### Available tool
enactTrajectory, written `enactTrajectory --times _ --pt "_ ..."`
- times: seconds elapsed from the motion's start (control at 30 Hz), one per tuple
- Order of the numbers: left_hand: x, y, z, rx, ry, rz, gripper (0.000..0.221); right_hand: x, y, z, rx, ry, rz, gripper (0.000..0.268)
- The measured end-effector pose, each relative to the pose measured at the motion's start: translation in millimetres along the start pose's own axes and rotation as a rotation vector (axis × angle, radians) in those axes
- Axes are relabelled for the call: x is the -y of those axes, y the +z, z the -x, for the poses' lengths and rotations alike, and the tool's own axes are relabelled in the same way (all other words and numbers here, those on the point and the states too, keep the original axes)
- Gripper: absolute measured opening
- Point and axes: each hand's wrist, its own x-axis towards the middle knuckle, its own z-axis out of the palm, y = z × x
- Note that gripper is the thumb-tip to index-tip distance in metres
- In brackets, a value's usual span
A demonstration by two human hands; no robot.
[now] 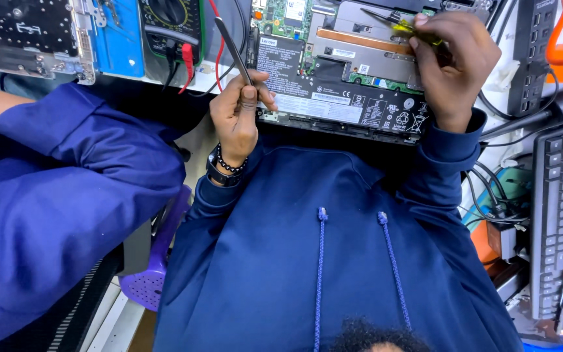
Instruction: The person repairs a disassembled laptop on a workbench. They use a yellow-handled screwdriver to unscrew components from the laptop motherboard, reposition the laptop, and use a metal pry tool to lift and adjust internal parts while a coworker works on another laptop nearby.
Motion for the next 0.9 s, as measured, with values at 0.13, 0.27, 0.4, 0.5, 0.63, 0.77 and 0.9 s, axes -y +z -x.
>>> enactTrajectory --times 0.13,0.27,0.4,0.5,0.63,0.77,0.9 --pt "0.1 1.0 -0.4 -0.008 0.009 -0.024 0.038 -1.6 -0.5 -3.5 0.072 -0.086 0.049 0.012" --pt "1.6 1.2 0.7 -0.017 0.002 0.003 0.038 -7.1 1.6 1.5 0.091 -0.135 0.051 0.02" --pt "-0.6 3.0 0.0 -0.006 -0.006 0.007 0.037 -0.4 2.2 -2.3 0.072 -0.155 0.07 0.012" --pt "-1.5 4.3 1.1 -0.008 0.008 0.002 0.036 -0.7 3.5 1.0 0.045 -0.162 0.083 0.005" --pt "-4.5 4.0 0.2 0.013 0.036 -0.023 0.036 -4.6 4.0 5.9 0.036 -0.133 0.125 0.005" --pt "-8.0 4.1 1.9 0.038 0.042 -0.026 0.035 -10.8 4.2 13.2 0.011 -0.179 0.149 0.009" --pt "-14.8 5.7 5.8 0.06 0.101 -0.161 0.036 -9.0 -1.1 28.7 -0.072 -0.188 0.12 0.015"
